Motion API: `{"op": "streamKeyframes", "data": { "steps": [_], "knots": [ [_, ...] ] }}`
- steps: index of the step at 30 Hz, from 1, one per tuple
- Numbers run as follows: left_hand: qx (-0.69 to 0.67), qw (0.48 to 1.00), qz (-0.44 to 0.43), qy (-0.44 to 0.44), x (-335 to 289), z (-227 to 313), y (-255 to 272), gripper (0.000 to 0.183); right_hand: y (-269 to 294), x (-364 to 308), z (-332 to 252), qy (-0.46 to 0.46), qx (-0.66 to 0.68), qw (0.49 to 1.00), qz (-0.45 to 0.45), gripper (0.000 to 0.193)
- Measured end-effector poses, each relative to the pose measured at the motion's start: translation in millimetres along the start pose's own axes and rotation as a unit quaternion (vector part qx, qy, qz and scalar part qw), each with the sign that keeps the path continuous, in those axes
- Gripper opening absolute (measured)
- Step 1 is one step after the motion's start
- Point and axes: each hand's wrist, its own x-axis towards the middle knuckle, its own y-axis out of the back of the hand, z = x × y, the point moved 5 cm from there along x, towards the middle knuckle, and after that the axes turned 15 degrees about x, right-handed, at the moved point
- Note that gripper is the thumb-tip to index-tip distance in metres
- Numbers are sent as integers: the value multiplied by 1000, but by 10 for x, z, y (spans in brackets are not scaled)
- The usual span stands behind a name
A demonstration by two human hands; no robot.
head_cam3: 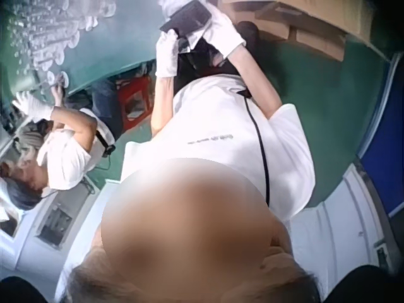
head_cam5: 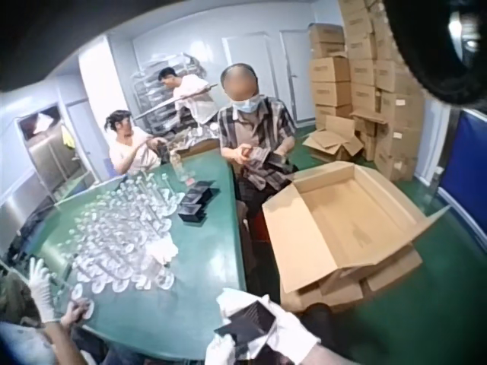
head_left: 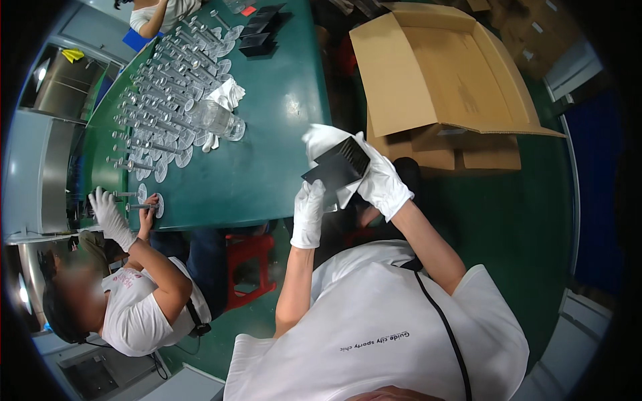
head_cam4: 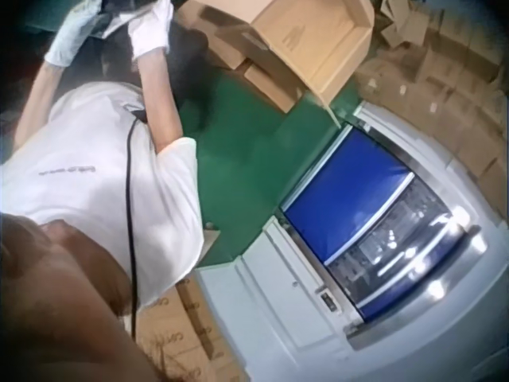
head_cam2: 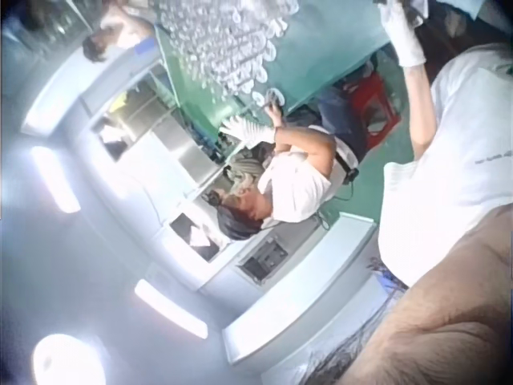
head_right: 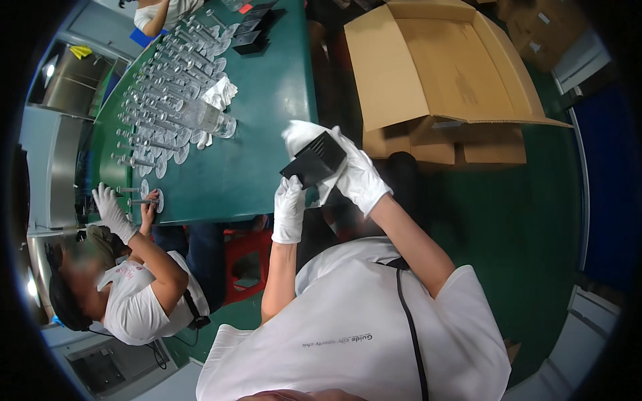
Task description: The person wipes the exterior surfaces of small black rectangular boxes using a white cloth. They handle the boxes one at a time, turning them over to clean all sides, and place the finished items into a cardboard box on the right.
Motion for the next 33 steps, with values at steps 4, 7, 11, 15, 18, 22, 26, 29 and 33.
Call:
{"op": "streamKeyframes", "data": {
  "steps": [4, 7, 11, 15, 18, 22, 26, 29, 33],
  "knots": [
    [69, 996, 58, 28, -46, -90, 229, 34, 9, 16, -90, -53, 113, 991, 46, 44],
    [94, 992, 82, 22, -53, -199, 284, 43, 11, -55, -242, 61, -89, 994, -2, 47],
    [111, 982, 142, 51, -167, 20, 25, 44, -258, -231, -142, 205, -380, 899, -69, 39],
    [23, 983, 163, 78, -229, 26, -115, 44, -530, -330, -199, 273, -455, 847, -16, 45],
    [-15, 982, 176, 72, -248, 71, -201, 43, -554, -325, -210, 300, -475, 827, -19, 45],
    [22, 983, 167, 77, -270, 62, -218, 40, -438, -296, -355, 281, -482, 827, -71, 36],
    [-9, 985, 160, 67, -214, 22, -177, 36, -219, -280, -263, 218, -439, 871, -16, 35],
    [-21, 985, 144, 92, -197, -1, -174, 37, -614, -297, -278, 303, -532, 790, -39, 41],
    [-6, 988, 129, 81, -220, 89, -253, 44, -749, -295, -154, 389, -633, 662, -95, 58]
  ]
}}
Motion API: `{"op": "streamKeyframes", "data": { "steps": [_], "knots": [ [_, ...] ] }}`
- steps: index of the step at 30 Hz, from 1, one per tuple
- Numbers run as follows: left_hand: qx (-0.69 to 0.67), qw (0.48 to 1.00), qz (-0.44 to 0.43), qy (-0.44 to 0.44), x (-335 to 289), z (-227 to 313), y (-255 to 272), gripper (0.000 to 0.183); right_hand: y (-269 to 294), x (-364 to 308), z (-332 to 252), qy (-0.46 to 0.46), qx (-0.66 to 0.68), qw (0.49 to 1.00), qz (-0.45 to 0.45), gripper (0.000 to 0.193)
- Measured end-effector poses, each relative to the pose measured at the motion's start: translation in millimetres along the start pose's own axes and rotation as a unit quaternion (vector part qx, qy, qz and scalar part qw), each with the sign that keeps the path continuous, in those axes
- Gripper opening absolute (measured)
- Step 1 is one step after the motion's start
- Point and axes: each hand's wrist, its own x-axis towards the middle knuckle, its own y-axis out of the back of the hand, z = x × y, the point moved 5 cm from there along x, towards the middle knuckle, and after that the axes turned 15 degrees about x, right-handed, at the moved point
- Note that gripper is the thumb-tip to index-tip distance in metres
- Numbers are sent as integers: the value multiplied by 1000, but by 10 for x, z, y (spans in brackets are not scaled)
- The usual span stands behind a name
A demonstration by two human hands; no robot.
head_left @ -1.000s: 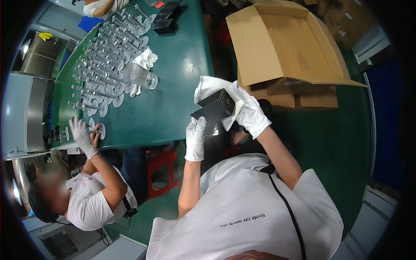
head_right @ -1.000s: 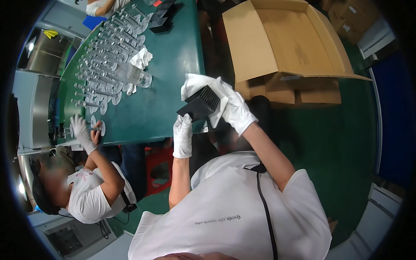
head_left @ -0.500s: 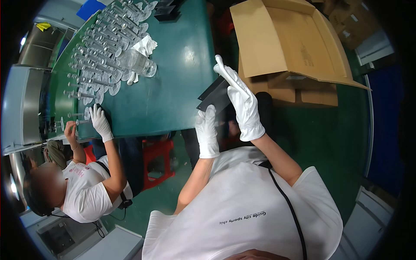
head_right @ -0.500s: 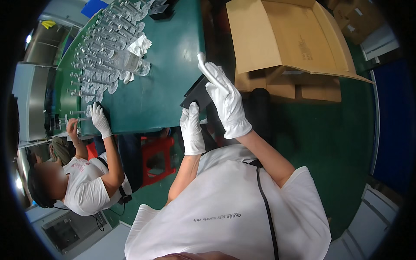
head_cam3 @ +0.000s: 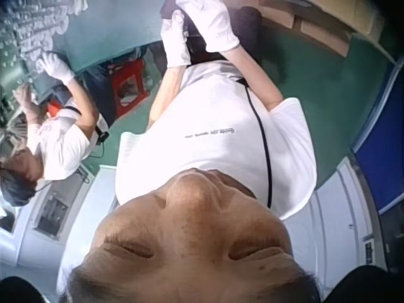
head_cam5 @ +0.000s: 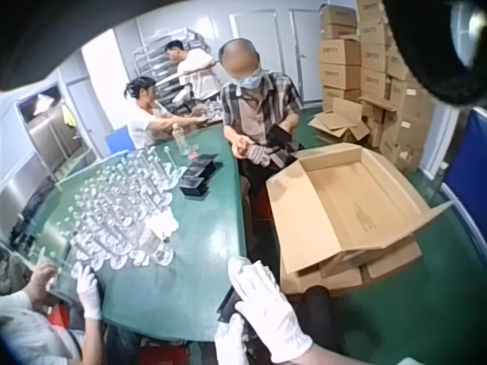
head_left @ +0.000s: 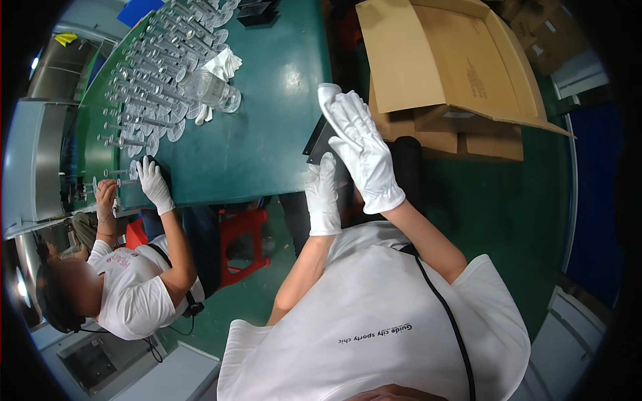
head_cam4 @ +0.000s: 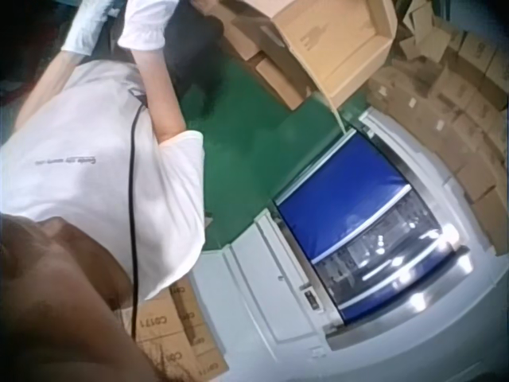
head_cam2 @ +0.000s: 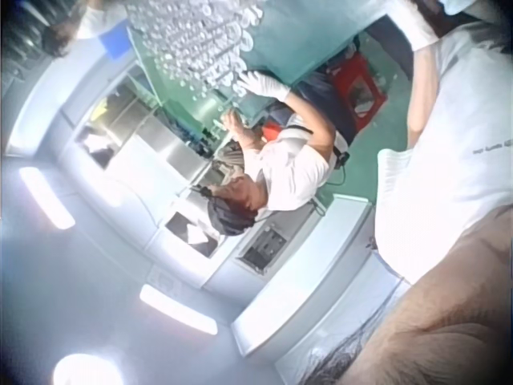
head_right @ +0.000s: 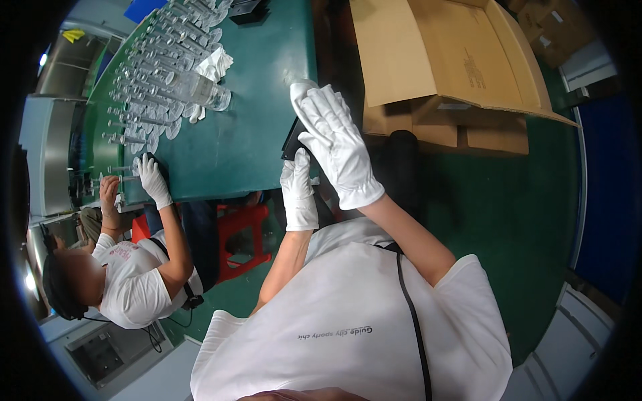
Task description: The person wipes the exterior surfaces of small black rectangular boxes using a white cloth. They handle the boxes one at a time, turning them over to clean all sides, and place the finished items into a cardboard box on the right.
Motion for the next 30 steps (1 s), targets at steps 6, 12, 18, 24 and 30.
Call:
{"op": "streamKeyframes", "data": {
  "steps": [6, 12, 18, 24, 30],
  "knots": [
    [20, 997, -52, -54, 46, -186, 58, 44, -158, -208, 51, 2, 4, 999, -45, 53],
    [-344, 920, -188, -23, 418, -241, 140, 74, -286, -439, -179, -34, 129, 978, -161, 49],
    [-219, 967, -129, -13, 454, 14, 197, 64, -353, -1007, 318, -331, 311, 857, -243, 30],
    [247, 943, 2, -224, 787, 80, 169, 43, -799, 6, 1011, 60, 155, 931, -324, 29],
    [3, 975, 56, -215, 1001, -44, 473, 38, -1069, -56, 720, 87, 50, 990, -95, 19]
  ]
}}
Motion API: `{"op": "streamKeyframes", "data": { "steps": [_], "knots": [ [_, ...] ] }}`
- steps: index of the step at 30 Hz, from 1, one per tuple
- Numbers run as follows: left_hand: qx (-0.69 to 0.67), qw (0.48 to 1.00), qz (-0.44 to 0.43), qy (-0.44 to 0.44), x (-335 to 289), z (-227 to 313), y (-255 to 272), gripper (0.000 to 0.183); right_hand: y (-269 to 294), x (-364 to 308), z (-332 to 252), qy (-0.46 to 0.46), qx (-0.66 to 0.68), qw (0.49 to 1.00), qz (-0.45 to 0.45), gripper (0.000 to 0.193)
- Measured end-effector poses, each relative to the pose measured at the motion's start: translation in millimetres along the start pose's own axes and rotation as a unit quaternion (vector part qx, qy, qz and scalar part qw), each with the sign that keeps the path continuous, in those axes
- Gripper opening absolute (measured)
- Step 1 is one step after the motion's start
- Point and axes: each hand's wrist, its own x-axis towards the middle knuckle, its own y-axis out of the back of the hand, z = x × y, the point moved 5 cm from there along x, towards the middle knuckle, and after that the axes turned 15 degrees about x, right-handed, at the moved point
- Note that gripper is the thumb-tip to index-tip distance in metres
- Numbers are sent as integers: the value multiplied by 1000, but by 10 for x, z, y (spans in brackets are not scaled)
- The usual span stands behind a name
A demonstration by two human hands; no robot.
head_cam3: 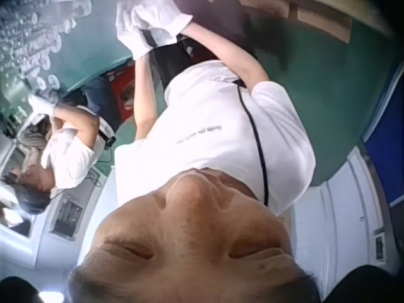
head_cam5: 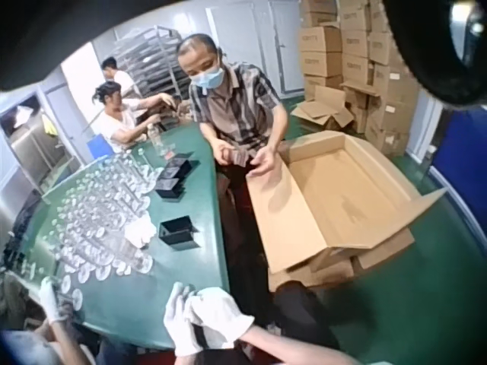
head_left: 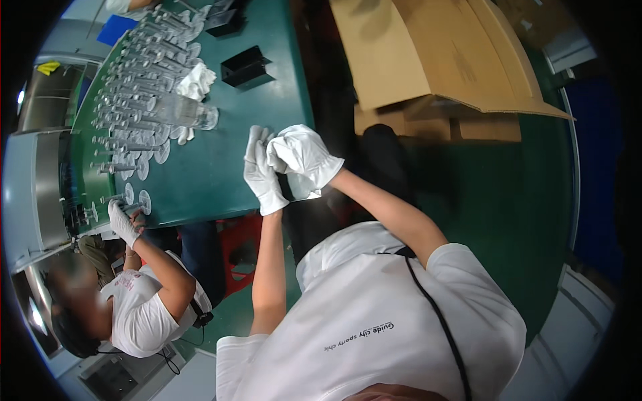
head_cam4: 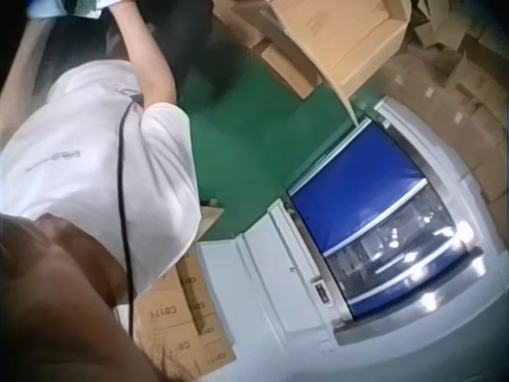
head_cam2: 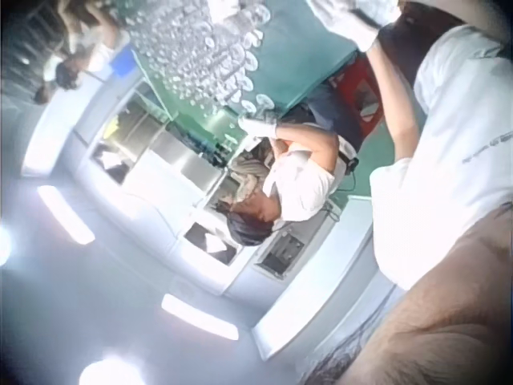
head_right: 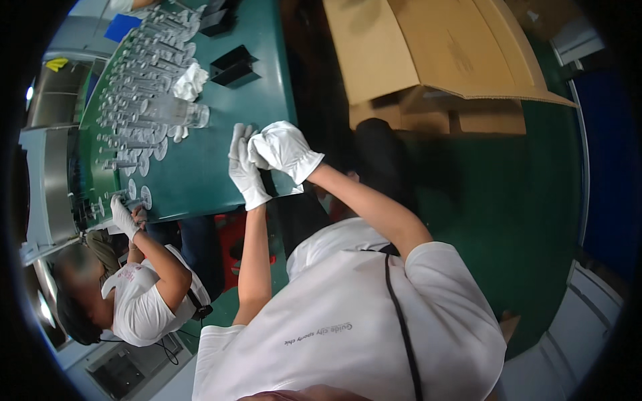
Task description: The person wipes the exterior surfaces of small black rectangular boxes using a white cloth. They handle the boxes one at a time, turning them over to clean all sides, and place the finished items into a cardboard box on the right.
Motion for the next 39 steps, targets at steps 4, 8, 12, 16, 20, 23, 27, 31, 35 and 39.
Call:
{"op": "streamKeyframes", "data": {
  "steps": [4, 8, 12, 16, 20, 23, 27, 31, 35, 39],
  "knots": [
    [23, 998, 23, 57, 35, -47, -91, 35, 91, -163, -101, -42, 77, 996, 24, 16],
    [1, 998, 23, 63, 71, -172, -53, 28, 113, -147, -95, -46, 72, 995, 53, 15],
    [-69, 995, 16, 67, 77, -211, -72, 29, 107, -150, -79, -56, 83, 993, 64, 15],
    [-21, 996, 49, 71, 76, -158, -82, 25, 69, -176, -55, -61, 55, 995, 60, 14],
    [21, 994, 59, 88, 86, -188, -32, 23, 50, -188, -61, -70, 43, 995, 54, 13],
    [62, 993, 67, 76, 94, -159, -31, 22, 18, -202, -57, -66, 44, 996, 52, 13],
    [52, 994, 65, 73, 66, -86, -59, 22, 45, -175, -79, -17, 38, 992, 115, 16],
    [17, 995, 65, 70, 63, -83, -79, 21, 73, -167, -94, -7, 34, 992, 120, 16],
    [-52, 996, 49, 62, 94, -173, -98, 22, 102, -161, -84, -8, 7, 996, 90, 15],
    [1, 996, 82, 25, 103, 5, -244, 26, 287, -252, -147, -59, 90, 991, 83, 21]
  ]
}}
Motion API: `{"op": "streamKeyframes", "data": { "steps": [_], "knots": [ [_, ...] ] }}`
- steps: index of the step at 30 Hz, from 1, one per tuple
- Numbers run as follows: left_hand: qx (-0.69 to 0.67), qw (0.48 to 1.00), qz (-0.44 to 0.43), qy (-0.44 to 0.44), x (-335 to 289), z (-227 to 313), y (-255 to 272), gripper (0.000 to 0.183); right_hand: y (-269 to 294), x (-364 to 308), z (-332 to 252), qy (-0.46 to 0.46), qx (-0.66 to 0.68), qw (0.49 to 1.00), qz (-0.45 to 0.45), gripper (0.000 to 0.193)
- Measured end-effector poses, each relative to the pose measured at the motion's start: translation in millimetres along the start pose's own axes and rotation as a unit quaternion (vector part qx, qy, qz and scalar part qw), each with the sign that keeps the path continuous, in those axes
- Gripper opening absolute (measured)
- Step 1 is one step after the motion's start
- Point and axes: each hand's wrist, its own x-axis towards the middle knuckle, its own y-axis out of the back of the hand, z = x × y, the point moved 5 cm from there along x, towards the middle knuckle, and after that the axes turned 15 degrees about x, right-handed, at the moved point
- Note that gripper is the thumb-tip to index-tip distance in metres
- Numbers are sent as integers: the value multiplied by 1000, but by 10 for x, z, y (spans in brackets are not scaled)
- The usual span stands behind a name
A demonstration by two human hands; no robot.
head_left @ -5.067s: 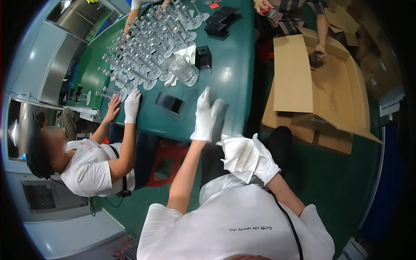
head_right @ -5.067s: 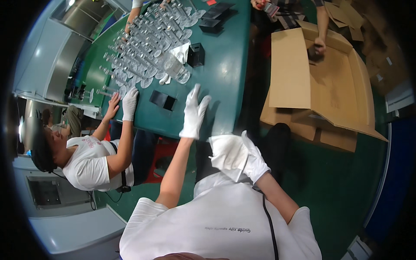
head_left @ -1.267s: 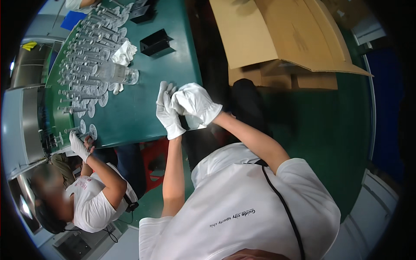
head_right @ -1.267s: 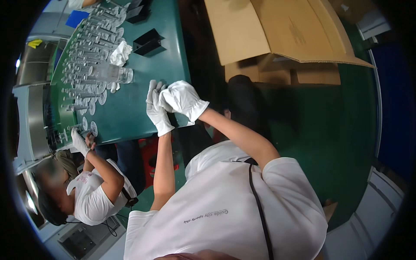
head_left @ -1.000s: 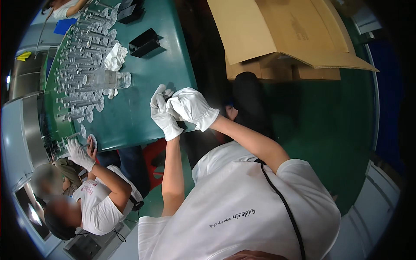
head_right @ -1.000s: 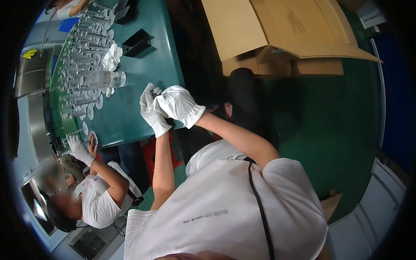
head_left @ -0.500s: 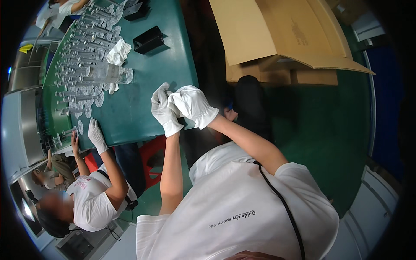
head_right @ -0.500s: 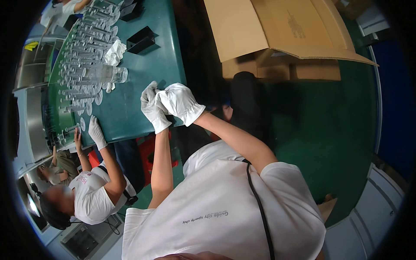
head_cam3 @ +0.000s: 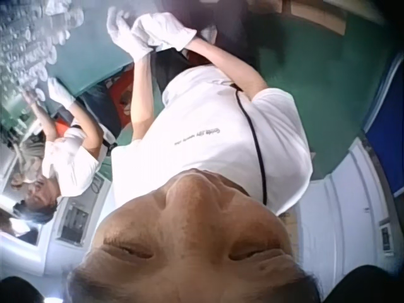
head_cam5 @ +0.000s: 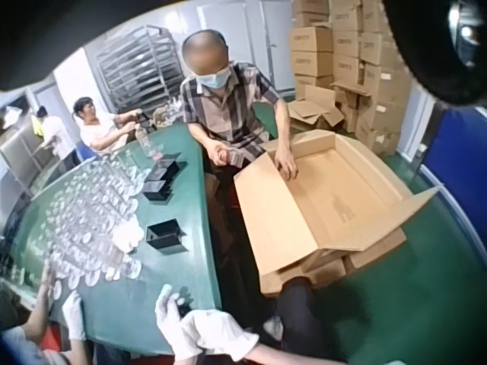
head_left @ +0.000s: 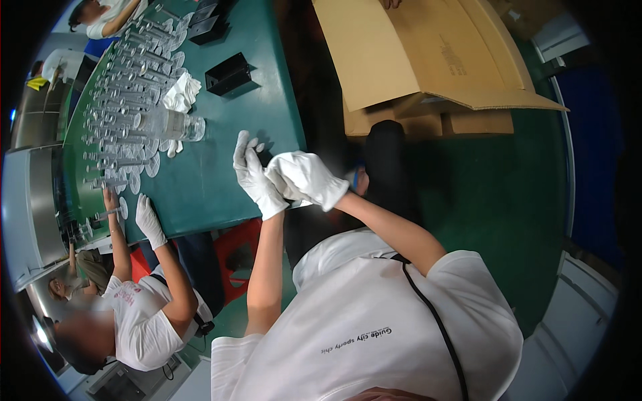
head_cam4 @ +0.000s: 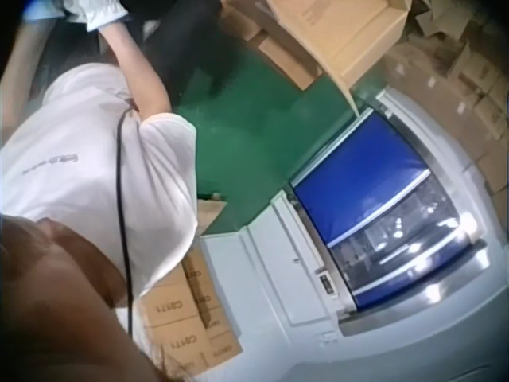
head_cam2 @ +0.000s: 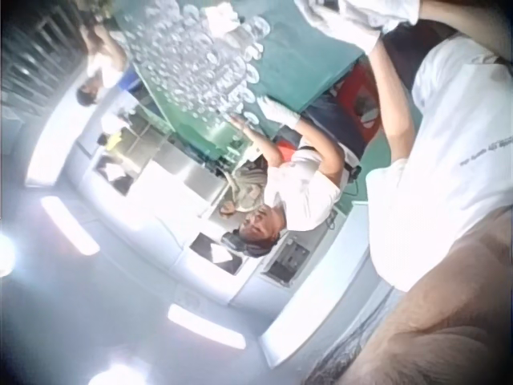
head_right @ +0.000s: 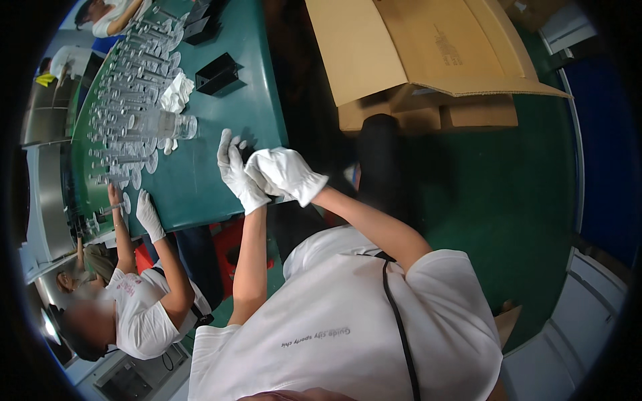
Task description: The person wipes the exterior surfaces of small black rectangular boxes using a white cloth. They handle the boxes one at a time, turning them over to clean all sides, and place the finished items into a cardboard box on the right.
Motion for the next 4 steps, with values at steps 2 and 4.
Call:
{"op": "streamKeyframes", "data": {
  "steps": [2, 4],
  "knots": [
    [91, 991, -60, -72, -96, 32, -185, 28, 253, -63, 16, -105, -3, 993, -47, 22],
    [151, 976, -124, -91, -244, 315, -605, 28, 373, -40, 96, -166, -81, 971, -152, 24]
  ]
}}
